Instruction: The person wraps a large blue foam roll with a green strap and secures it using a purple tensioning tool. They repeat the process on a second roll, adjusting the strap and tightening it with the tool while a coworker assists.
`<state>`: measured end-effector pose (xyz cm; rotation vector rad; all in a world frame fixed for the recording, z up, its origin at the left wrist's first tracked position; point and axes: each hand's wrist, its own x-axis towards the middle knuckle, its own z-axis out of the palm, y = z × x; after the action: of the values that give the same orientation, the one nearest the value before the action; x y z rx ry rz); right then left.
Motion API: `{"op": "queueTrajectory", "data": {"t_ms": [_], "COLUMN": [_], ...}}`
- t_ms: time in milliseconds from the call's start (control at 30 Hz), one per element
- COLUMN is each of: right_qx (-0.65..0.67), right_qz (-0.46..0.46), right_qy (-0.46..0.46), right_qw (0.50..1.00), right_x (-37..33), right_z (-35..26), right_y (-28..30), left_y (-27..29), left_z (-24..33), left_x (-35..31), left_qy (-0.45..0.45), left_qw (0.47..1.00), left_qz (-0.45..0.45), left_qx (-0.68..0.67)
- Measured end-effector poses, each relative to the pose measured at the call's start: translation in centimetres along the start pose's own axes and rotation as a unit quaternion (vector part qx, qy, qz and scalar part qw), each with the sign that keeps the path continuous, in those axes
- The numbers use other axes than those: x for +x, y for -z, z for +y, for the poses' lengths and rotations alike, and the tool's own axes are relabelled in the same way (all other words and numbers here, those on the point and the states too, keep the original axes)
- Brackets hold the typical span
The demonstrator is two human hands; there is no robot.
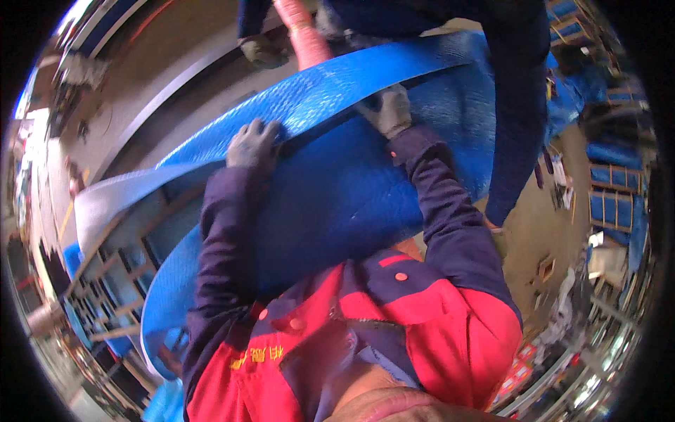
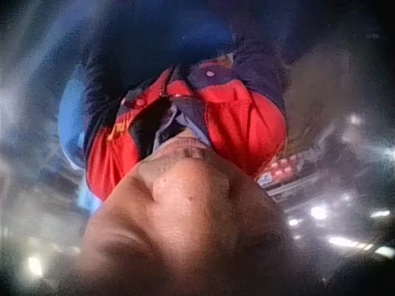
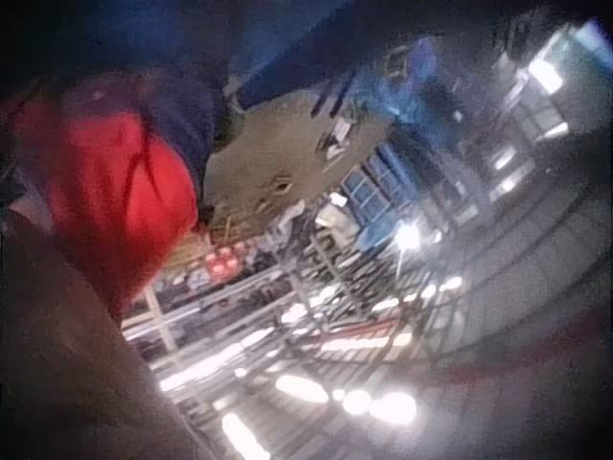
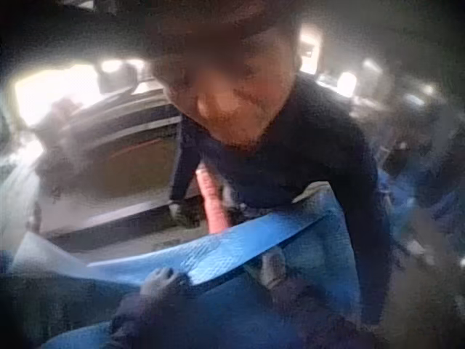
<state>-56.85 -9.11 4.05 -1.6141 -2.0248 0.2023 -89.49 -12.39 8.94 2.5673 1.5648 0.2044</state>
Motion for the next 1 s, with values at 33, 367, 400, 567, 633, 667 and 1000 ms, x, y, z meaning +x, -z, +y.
{"op": "queueTrajectory", "data": {"t_ms": [33, 367, 400, 567, 633, 667, 1000], "right_qx": [-0.011, -0.009, 0.013, 0.124, 0.101, 0.044, 0.055], "right_qz": [0.014, -0.151, -0.149, -0.002, -0.044, -0.071, -0.060], "right_qy": [0.029, 0.197, 0.218, 0.275, 0.279, 0.253, 0.243], "right_qw": [0.999, 0.969, 0.964, 0.954, 0.954, 0.964, 0.967], "right_x": [-0.3, -2.6, -2.6, -3.3, -4.2, -5.2, -4.3], "right_z": [-1.3, -14.0, -14.9, -19.8, -22.1, -23.3, -22.8], "right_y": [-0.1, -1.5, -2.0, -4.2, -5.4, -5.9, -12.1], "left_y": [-0.8, 4.8, 6.3, 4.7, 2.2, 1.6, 4.1], "left_z": [0.0, -5.7, -8.2, -15.4, -15.1, -15.1, -13.8], "left_x": [-0.5, -2.1, -3.0, -6.6, -7.3, -7.3, -7.4], "left_qy": [0.016, -0.003, 0.049, 0.013, 0.010, 0.026, 0.009], "left_qw": [0.999, 0.993, 0.989, 0.990, 0.998, 0.997, 0.994], "left_qz": [0.030, 0.050, 0.030, 0.049, 0.047, 0.061, -0.008], "left_qx": [-0.024, 0.102, 0.135, 0.129, 0.044, 0.025, -0.106]}}
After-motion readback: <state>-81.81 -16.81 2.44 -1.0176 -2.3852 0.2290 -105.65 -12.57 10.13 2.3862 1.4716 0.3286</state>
